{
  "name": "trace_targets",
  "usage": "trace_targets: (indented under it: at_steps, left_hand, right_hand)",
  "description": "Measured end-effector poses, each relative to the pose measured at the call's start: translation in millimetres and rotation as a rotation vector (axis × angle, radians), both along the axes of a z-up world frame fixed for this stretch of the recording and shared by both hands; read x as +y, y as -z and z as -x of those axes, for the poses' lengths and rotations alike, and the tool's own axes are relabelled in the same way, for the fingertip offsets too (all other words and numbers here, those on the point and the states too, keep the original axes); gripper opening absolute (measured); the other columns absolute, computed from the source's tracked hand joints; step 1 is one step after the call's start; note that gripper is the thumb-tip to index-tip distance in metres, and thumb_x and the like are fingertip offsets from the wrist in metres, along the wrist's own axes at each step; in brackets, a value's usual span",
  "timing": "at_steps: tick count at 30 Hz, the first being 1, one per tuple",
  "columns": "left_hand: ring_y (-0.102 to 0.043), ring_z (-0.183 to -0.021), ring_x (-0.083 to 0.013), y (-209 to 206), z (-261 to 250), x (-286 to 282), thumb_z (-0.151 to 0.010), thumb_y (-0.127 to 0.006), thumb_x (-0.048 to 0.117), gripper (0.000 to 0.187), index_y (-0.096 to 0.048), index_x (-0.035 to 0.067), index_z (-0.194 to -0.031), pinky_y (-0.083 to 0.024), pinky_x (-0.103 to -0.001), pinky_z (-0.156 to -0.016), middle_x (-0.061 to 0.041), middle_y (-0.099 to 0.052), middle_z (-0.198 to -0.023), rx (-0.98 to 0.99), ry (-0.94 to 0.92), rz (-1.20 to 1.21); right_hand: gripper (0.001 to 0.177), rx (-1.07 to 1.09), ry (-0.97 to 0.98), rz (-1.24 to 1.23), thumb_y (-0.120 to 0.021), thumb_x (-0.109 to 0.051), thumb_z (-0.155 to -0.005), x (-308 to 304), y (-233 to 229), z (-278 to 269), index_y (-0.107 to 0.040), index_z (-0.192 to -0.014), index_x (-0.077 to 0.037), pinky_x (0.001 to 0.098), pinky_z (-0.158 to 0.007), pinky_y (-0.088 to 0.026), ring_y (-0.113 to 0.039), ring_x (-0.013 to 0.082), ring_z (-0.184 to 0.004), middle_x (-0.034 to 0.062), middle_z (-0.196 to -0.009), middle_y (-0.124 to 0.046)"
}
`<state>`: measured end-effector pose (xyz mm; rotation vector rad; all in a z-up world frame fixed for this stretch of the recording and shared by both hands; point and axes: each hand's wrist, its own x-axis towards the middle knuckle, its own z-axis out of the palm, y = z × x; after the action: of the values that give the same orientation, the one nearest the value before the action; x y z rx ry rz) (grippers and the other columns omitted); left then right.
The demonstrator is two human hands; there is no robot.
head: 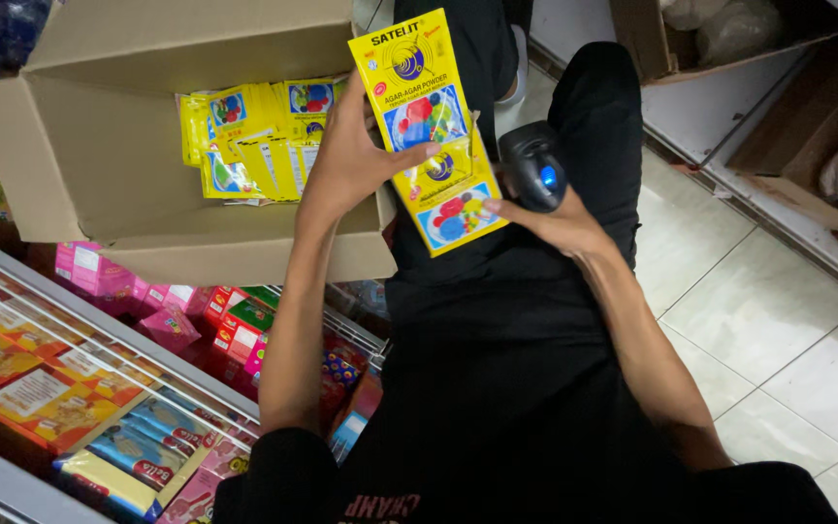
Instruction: The person sits on the floor and repeatedly picks up yellow packets from a cardboard box. They use a handheld barcode scanner to scan the barcode on each packet and then place the packet back into the box. The person occasionally stacks scanned packets on their lap.
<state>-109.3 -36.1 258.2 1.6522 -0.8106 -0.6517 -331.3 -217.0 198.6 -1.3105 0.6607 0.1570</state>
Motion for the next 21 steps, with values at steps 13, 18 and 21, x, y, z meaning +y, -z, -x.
trace_targets:
  at_steps: [13, 18, 21]
  left_hand:
    - [-0.071, -0.117, -0.0197, 1.4, 24.4, -20.0, -0.086, -0.087, 0.003, 0.054, -0.056, -0.002, -0.131, -0.060, -0.036, -0.102, -0.013, -0.072, -0.126, 0.585, -0.012, -0.020]
    - [-0.071, -0.113, -0.0221, 11.5, 30.1, -26.8, -0.083, -0.086, 0.004, 0.051, -0.062, -0.002, -0.127, -0.059, -0.036, -0.097, -0.013, -0.073, -0.121, 0.825, -0.054, -0.057]
    - [-0.071, -0.113, -0.0209, 12.8, 30.9, -29.1, -0.080, -0.087, 0.006, 0.054, -0.061, 0.000, -0.128, -0.059, -0.036, -0.096, -0.011, -0.073, -0.121, 0.923, -0.032, -0.058]
  right_hand:
    - [0.036, -0.131, 0.131, -0.091, -0.082, -0.007, -0.090, -24.0, 13.9, 21.7, -0.062, -0.119, -0.005, 0.0300, -0.090, -0.047, -0.053, 0.0143, -0.104, 0.0008, -0.107, -0.051]
    - [0.035, -0.254, 0.064, -0.069, -0.083, -0.015, -0.091, -37.4, -6.4, 25.9, -0.058, -0.112, -0.003, 0.0269, -0.092, -0.050, -0.059, 0.0118, -0.107, 0.0010, -0.114, -0.065]
    - [0.042, -0.121, -0.018, 0.131, -0.083, -0.017, -0.089, -45.8, -12.9, 29.2, -0.069, -0.125, -0.002, 0.0266, -0.080, -0.045, -0.051, 0.0122, -0.091, 0.0000, -0.098, -0.054]
